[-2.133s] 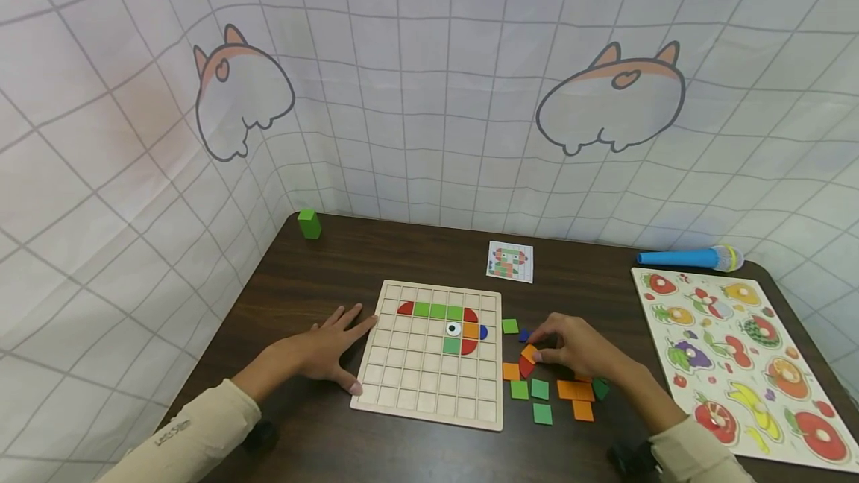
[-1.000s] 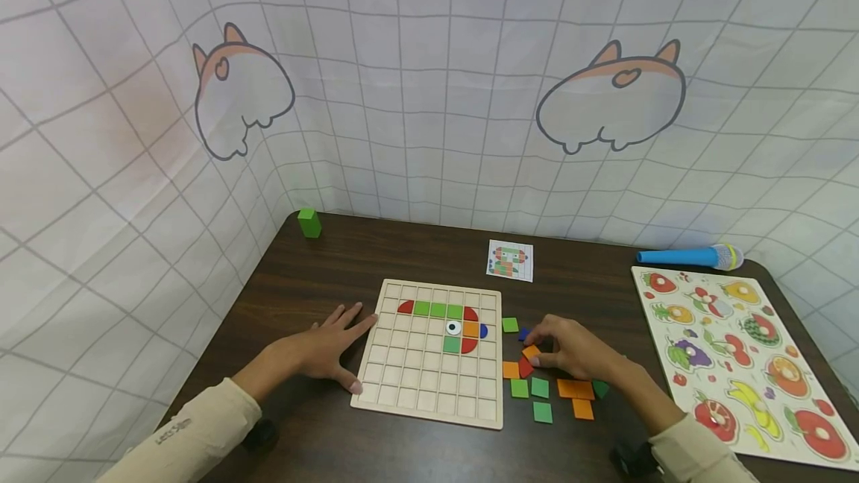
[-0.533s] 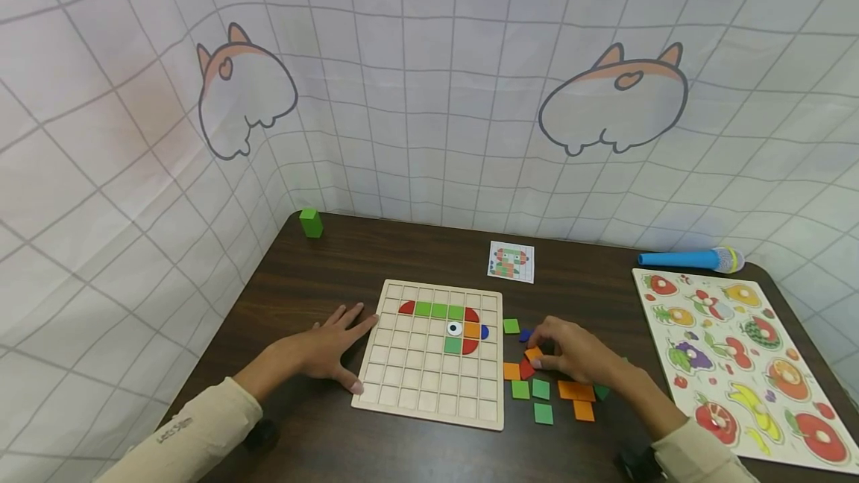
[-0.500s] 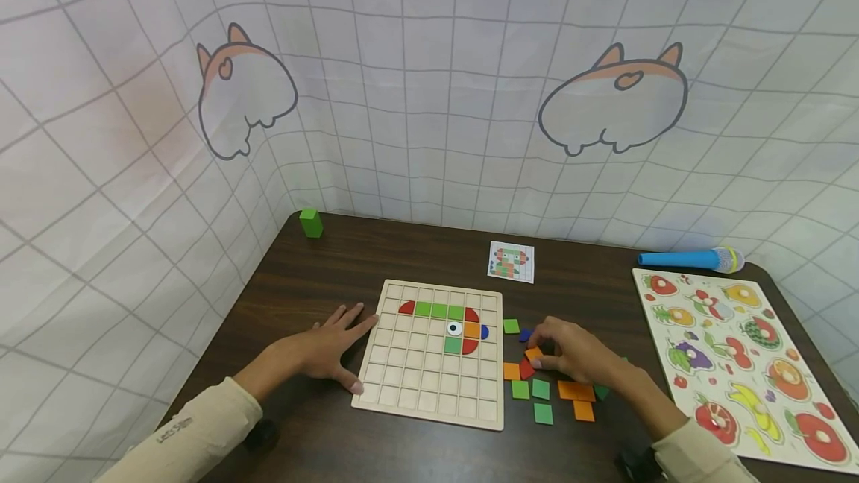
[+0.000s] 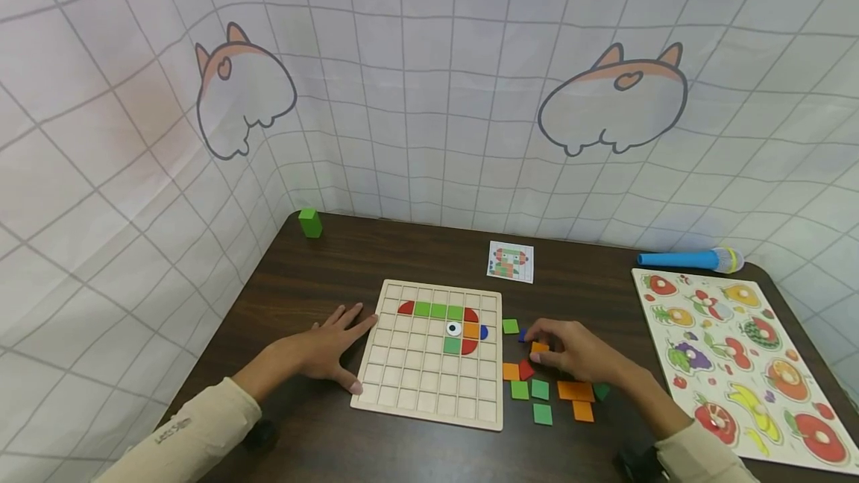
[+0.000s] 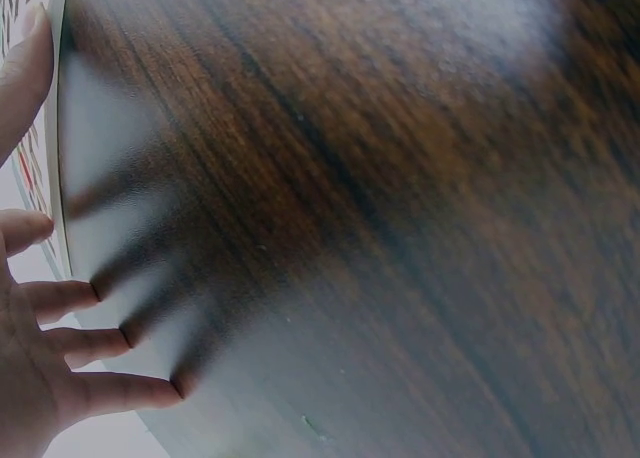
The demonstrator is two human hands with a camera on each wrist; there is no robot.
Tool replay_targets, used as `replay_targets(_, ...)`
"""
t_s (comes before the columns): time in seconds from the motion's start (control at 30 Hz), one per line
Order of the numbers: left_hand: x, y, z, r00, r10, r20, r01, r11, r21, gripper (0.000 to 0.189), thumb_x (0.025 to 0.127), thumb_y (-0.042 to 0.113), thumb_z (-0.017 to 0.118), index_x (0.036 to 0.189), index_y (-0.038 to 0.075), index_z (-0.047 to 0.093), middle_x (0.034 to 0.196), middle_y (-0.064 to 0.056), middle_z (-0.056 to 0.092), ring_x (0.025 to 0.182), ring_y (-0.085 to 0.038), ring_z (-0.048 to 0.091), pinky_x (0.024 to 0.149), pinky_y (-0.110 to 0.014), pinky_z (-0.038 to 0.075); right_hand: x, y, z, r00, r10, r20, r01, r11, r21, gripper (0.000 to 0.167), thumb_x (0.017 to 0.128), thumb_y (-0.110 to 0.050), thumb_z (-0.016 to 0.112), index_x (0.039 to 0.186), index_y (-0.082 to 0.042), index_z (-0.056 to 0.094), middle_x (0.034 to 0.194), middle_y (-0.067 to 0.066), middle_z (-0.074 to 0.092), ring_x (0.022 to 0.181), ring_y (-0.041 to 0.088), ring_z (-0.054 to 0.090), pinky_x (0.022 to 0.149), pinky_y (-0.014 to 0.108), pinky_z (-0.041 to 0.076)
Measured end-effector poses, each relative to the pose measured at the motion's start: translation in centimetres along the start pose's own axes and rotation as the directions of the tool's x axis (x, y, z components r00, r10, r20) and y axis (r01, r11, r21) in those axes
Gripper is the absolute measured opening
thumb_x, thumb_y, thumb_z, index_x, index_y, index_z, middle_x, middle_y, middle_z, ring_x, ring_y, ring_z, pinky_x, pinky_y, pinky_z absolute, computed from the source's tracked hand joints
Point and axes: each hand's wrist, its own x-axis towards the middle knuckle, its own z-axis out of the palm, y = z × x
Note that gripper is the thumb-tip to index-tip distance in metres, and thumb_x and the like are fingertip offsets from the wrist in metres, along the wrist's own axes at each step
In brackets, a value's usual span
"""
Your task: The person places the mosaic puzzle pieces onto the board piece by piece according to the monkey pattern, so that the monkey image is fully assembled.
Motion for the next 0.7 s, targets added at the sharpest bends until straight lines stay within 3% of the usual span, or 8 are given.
replay_targets(0.27, 0.1, -0.2, 0.1, 1.000, -0.002, -0.002, 0.002, 1.000, 0.001, 0.121, 0.071, 0.062, 0.081, 0.163, 0.023, 0.013, 0.169, -0.019, 0.000, 0.153, -0.050, 0.001, 0.108, -0.079, 0.018, 2.1, -1.9, -0.2, 0.999, -0.048, -0.021, 0.049, 0.997, 0.052, 0.022, 0.099, -0.027, 0.065, 0.113, -0.010, 0.068, 0.083, -0.006, 0.056, 0.070, 0.007, 0.050, 0.060, 0.023, 0.042)
replay_targets(0.43, 0.1, -0.2, 0.0, 1.000, -0.004, -0.001, 0.004, 1.000, -0.005, 0.120, 0.071, 0.061, 0.081, 0.163, 0.024, 0.013, 0.169, -0.018, 0.000, 0.153, -0.049, 0.000, 0.108, -0.079, 0.017, 4.0, -3.5, 0.4, 0.999, -0.052, -0.018, 0.053, 0.995, 0.080, 0.022, 0.095, -0.029, 0.070, 0.109, -0.011, 0.069, 0.077, -0.005, 0.049, 0.067, 0.009, 0.047, 0.059, 0.023, 0.038)
replay_targets(0.7, 0.2, -0.3, 0.1, 1.000, -0.007, 0.004, 0.007, 1.000, -0.002, 0.120, 0.072, 0.061, 0.081, 0.163, 0.025, 0.012, 0.169, -0.017, -0.001, 0.153, -0.049, 0.000, 0.109, -0.079, 0.016, 6.8, -5.2, 1.8, 0.991, -0.120, -0.059, 0.127, 0.984, 0.127, 0.029, 0.091, -0.029, 0.076, 0.110, -0.007, 0.073, 0.085, -0.004, 0.057, 0.072, 0.009, 0.049, 0.062, 0.022, 0.042)
